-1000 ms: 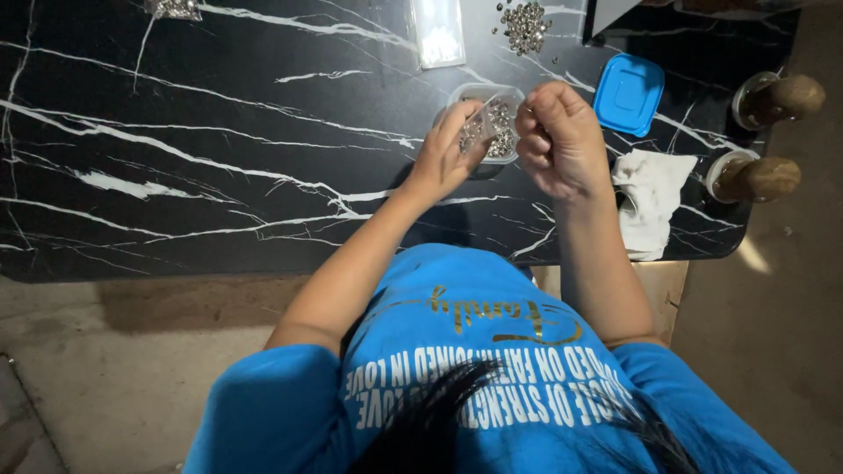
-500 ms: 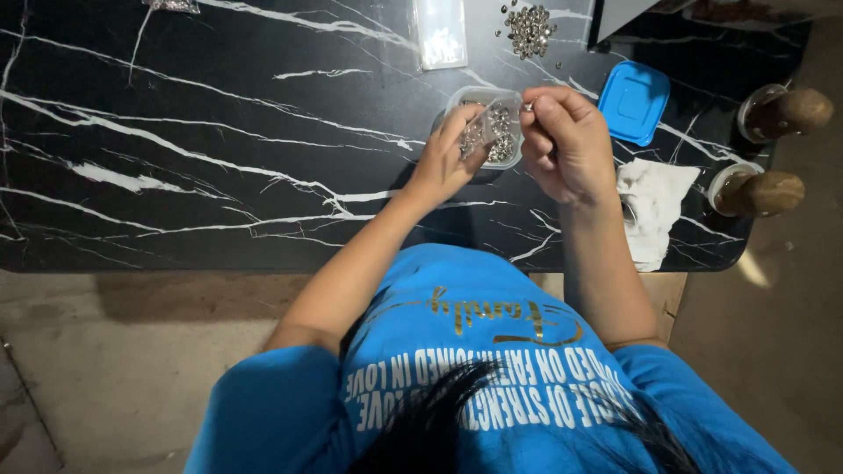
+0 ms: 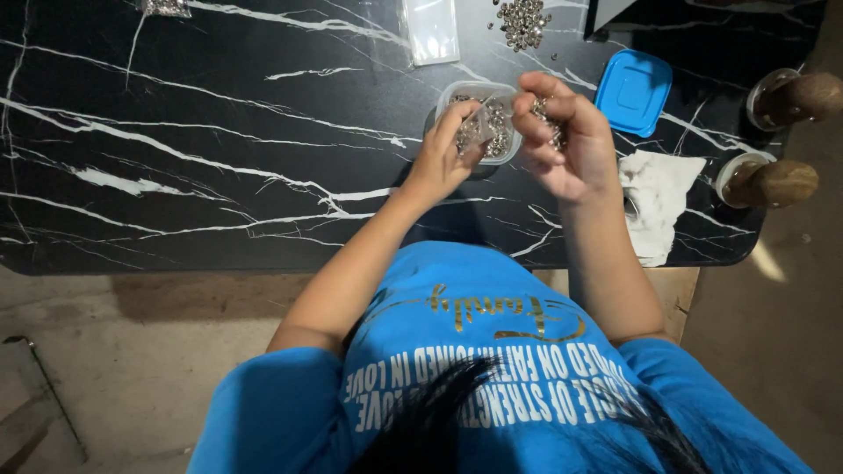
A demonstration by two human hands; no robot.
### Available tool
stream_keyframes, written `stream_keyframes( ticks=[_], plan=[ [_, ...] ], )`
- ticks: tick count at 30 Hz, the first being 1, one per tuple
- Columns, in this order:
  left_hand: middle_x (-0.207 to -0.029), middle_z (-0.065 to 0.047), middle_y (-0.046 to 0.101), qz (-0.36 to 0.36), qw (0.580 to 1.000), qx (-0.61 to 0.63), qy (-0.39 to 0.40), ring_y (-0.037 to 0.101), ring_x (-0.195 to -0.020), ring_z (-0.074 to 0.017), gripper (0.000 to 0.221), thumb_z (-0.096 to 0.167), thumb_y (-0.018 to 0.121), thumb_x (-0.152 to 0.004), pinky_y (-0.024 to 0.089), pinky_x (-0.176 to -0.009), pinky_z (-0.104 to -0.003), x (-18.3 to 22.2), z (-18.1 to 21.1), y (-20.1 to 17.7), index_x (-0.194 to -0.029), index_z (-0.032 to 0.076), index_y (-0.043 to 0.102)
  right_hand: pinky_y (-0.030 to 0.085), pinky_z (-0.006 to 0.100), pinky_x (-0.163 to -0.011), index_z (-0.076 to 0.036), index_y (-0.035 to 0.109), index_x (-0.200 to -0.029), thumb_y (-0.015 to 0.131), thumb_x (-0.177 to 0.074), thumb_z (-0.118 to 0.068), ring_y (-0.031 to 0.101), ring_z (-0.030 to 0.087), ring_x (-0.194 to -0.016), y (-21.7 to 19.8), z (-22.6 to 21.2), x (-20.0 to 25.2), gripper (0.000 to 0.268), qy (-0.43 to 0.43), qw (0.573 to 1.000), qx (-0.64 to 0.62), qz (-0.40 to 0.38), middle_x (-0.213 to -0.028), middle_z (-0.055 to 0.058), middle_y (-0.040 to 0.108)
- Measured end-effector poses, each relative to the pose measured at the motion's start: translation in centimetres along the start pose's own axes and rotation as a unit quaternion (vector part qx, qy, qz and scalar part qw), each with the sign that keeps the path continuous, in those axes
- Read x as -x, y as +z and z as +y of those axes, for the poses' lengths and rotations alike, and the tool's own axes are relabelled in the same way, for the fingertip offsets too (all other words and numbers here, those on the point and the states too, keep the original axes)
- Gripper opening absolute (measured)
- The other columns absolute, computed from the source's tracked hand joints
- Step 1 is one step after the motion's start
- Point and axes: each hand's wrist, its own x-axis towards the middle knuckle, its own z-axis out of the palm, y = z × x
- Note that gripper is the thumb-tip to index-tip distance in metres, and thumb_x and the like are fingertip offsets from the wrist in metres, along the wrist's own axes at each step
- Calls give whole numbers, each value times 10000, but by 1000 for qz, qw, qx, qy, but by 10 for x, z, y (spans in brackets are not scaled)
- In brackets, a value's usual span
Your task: Sorting small metal rivets or studs into a container.
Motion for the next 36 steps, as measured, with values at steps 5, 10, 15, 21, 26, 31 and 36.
stream_keyframes(
  ticks=[5, 10, 15, 21, 26, 31, 36],
  plan=[
    [-1303, -196, 626, -4, 999, -11, -33, 646, -1240, -388, 522, 21, 727, -908, 518, -1056, -408, 1, 4, 0, -1368, 54, 481, 356, 138, -452, 47, 583, -1292, 496, -1042, 6, 454, 63, -700, -9, -5, 4, 268, 29, 999, -12, -6, -1068, 130, 612],
    [-1288, -187, 635, -1, 999, -9, -44, 657, -1237, -373, 532, -21, 725, -875, 525, -1047, -400, 2, 5, 0, -1349, 51, 495, 322, 131, -452, 31, 596, -1302, 543, -1126, -133, 426, 42, -645, -16, 1, 11, 246, 3, 998, 55, -7, -978, 100, 585],
    [-1272, -180, 631, 8, 999, -1, -36, 673, -1197, -331, 510, 45, 781, -931, 539, -1018, -390, 3, 3, 2, -1347, 43, 486, 337, 167, -481, -30, 631, -1168, 596, -1155, -240, 416, 54, -634, -26, 2, 12, 213, 3, 998, 46, -49, -863, 31, 545],
    [-1282, -181, 635, -1, 999, -8, -49, 669, -1198, -350, 480, 95, 754, -953, 537, -1010, -396, 4, 2, 1, -1351, 49, 490, 351, 163, -448, 0, 699, -1167, 624, -1026, -123, 497, 58, -634, 15, 4, 14, 201, -32, 979, 194, 57, -967, 70, 667],
    [-1290, -187, 618, -19, 999, 10, -38, 653, -1217, -349, 458, 111, 743, -1000, 524, -1026, -405, 2, 8, -3, -1366, 54, 474, 397, 204, -521, -3, 660, -1181, 637, -1031, -36, 534, 89, -658, 15, 9, 16, 155, -82, 963, 253, 33, -1008, 114, 700],
    [-1298, -174, 623, -28, 998, 1, -53, 657, -1234, -335, 473, 121, 715, -960, 521, -1044, -402, 3, 6, -1, -1365, 59, 480, 402, 212, -558, -12, 628, -1146, 651, -1064, -70, 518, 103, -630, 5, 11, 16, 102, -99, 960, 263, 3, -974, 122, 712],
    [-1290, -173, 620, -21, 999, 12, -43, 655, -1226, -342, 469, 120, 744, -978, 524, -1034, -410, 1, 10, -3, -1358, 60, 476, 374, 209, -511, 22, 683, -1139, 666, -1075, -153, 486, 90, -604, 10, 15, 14, 187, -94, 960, 260, 50, -876, 68, 659]
  ],
)
